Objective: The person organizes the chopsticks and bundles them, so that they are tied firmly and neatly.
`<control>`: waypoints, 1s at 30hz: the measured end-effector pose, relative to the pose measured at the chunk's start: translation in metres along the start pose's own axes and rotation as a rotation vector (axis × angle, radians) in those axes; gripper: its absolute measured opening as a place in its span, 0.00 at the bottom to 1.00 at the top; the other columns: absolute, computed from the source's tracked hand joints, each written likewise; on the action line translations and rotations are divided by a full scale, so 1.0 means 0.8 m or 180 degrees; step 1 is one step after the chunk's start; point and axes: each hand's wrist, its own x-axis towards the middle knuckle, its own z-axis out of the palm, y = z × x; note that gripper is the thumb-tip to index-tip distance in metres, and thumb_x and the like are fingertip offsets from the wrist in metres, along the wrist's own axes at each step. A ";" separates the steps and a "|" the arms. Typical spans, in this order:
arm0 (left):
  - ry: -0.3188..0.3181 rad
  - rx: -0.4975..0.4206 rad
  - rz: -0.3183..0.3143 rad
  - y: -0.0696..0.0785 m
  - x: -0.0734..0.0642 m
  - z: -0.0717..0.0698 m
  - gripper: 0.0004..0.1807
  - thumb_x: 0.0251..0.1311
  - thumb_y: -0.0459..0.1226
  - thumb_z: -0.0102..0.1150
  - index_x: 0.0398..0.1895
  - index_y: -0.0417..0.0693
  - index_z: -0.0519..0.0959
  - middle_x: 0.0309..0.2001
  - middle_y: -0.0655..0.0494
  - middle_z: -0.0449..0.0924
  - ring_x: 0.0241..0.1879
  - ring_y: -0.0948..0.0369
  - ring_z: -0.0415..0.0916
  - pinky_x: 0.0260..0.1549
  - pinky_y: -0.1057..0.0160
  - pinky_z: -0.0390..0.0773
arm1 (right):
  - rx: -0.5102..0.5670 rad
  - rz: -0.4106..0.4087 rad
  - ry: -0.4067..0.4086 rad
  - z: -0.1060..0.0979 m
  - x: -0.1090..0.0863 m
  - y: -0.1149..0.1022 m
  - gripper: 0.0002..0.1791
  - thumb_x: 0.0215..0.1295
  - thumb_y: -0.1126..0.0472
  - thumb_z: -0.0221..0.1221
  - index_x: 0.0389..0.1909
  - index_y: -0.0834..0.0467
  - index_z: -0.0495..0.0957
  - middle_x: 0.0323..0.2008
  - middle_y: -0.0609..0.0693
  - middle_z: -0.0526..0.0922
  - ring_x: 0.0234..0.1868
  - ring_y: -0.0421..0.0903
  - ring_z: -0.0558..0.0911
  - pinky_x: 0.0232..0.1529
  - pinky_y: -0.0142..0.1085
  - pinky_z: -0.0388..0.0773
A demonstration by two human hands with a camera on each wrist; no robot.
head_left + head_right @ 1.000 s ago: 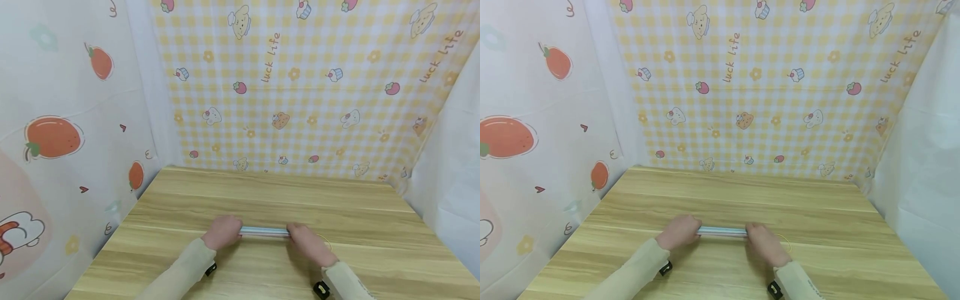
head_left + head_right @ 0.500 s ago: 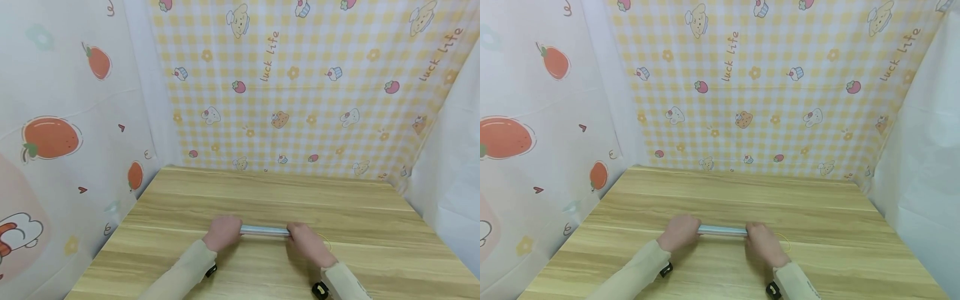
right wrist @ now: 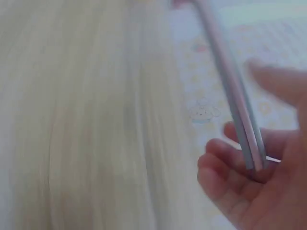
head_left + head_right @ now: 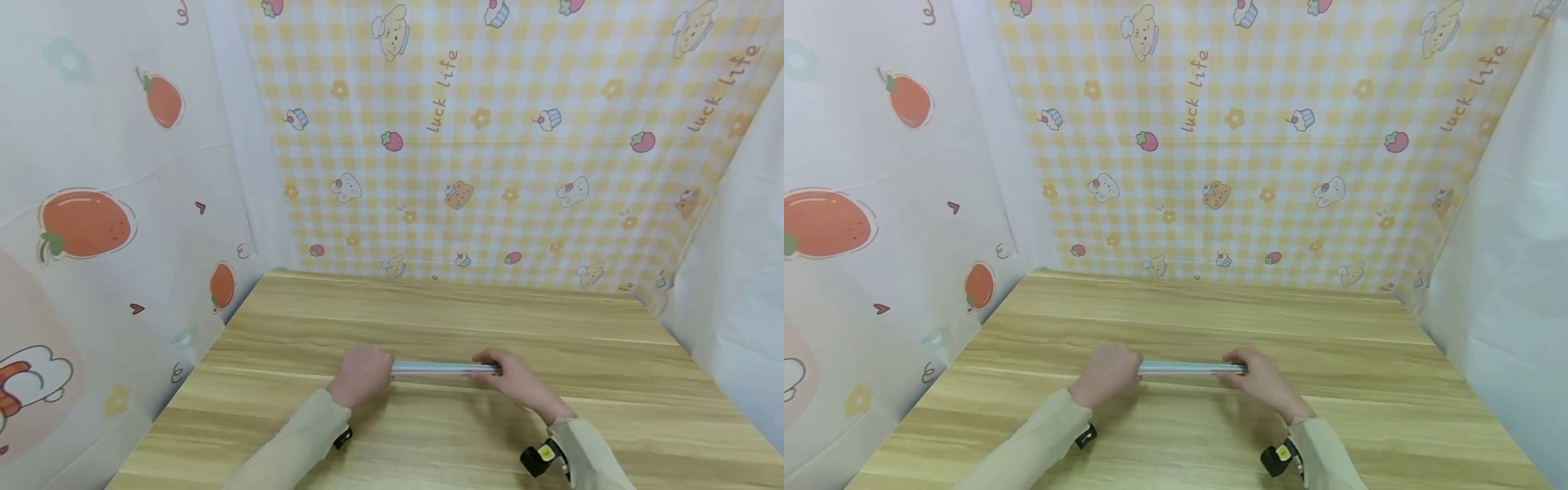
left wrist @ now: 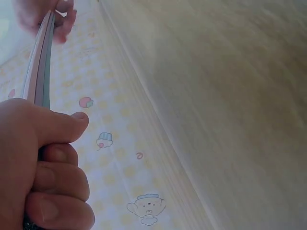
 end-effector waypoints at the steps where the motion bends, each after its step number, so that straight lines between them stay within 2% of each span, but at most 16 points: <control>1: -0.0017 -0.0009 -0.0021 0.000 0.000 -0.002 0.19 0.49 0.44 0.66 0.10 0.53 0.67 0.10 0.64 0.56 0.12 0.67 0.47 0.06 0.69 0.52 | 0.0240 0.0099 -0.0015 -0.003 0.000 0.002 0.22 0.68 0.52 0.55 0.53 0.65 0.74 0.46 0.58 0.80 0.44 0.47 0.79 0.42 0.38 0.77; 3: -0.0071 -0.0001 -0.0034 0.001 0.000 -0.006 0.19 0.50 0.45 0.66 0.11 0.54 0.68 0.10 0.64 0.55 0.12 0.67 0.46 0.07 0.70 0.52 | 0.0711 0.0312 0.0047 -0.003 0.001 0.007 0.27 0.72 0.48 0.48 0.60 0.66 0.69 0.52 0.62 0.78 0.51 0.52 0.78 0.50 0.42 0.76; 5: -0.0141 -0.0002 -0.0042 0.003 0.001 -0.009 0.18 0.52 0.46 0.66 0.12 0.54 0.70 0.10 0.64 0.55 0.12 0.67 0.46 0.07 0.70 0.51 | 0.1195 0.0474 0.0129 0.002 0.003 0.012 0.31 0.74 0.45 0.41 0.63 0.66 0.66 0.56 0.63 0.76 0.55 0.54 0.77 0.52 0.40 0.75; 8: -0.0186 -0.0031 -0.0048 0.007 0.002 -0.011 0.18 0.52 0.47 0.66 0.13 0.55 0.71 0.10 0.64 0.56 0.12 0.67 0.46 0.07 0.70 0.52 | 0.1806 0.0448 0.0169 0.010 0.005 0.015 0.36 0.76 0.42 0.33 0.66 0.69 0.59 0.59 0.68 0.72 0.59 0.57 0.74 0.53 0.33 0.74; 11: -0.0158 -0.0110 -0.0073 0.010 0.004 -0.011 0.17 0.52 0.46 0.67 0.13 0.54 0.72 0.10 0.64 0.57 0.13 0.67 0.47 0.07 0.70 0.52 | 0.2230 0.0367 0.0129 0.014 0.005 0.015 0.38 0.76 0.41 0.30 0.67 0.72 0.55 0.62 0.72 0.66 0.62 0.61 0.72 0.53 0.29 0.73; 16: -0.0039 -0.0195 -0.0072 0.010 0.005 -0.012 0.13 0.50 0.42 0.67 0.15 0.51 0.75 0.10 0.64 0.59 0.12 0.68 0.47 0.07 0.71 0.52 | 0.2282 0.0246 0.0036 0.018 0.005 0.013 0.40 0.76 0.41 0.29 0.67 0.74 0.54 0.63 0.74 0.65 0.61 0.57 0.74 0.54 0.28 0.72; 21: 0.0005 -0.0240 0.0014 0.008 0.005 -0.012 0.11 0.51 0.40 0.67 0.17 0.50 0.77 0.11 0.63 0.62 0.12 0.69 0.48 0.07 0.73 0.51 | 0.2241 0.0206 0.0004 0.019 0.005 0.012 0.40 0.76 0.42 0.29 0.67 0.75 0.54 0.62 0.73 0.66 0.58 0.51 0.77 0.53 0.28 0.73; 26: 0.0048 -0.0123 0.0117 0.007 0.005 -0.012 0.13 0.50 0.40 0.67 0.15 0.50 0.76 0.11 0.63 0.63 0.12 0.69 0.48 0.07 0.73 0.52 | 0.2274 0.0238 -0.0021 0.018 0.005 0.010 0.40 0.75 0.41 0.31 0.67 0.73 0.55 0.63 0.73 0.65 0.60 0.55 0.75 0.53 0.29 0.73; 30: 0.0088 -0.0070 0.0164 0.006 0.004 -0.013 0.17 0.51 0.41 0.67 0.11 0.51 0.71 0.10 0.63 0.57 0.12 0.69 0.46 0.07 0.73 0.49 | 0.2235 0.0257 -0.0021 0.017 0.004 0.009 0.40 0.75 0.40 0.31 0.67 0.73 0.55 0.62 0.72 0.67 0.60 0.55 0.75 0.52 0.29 0.74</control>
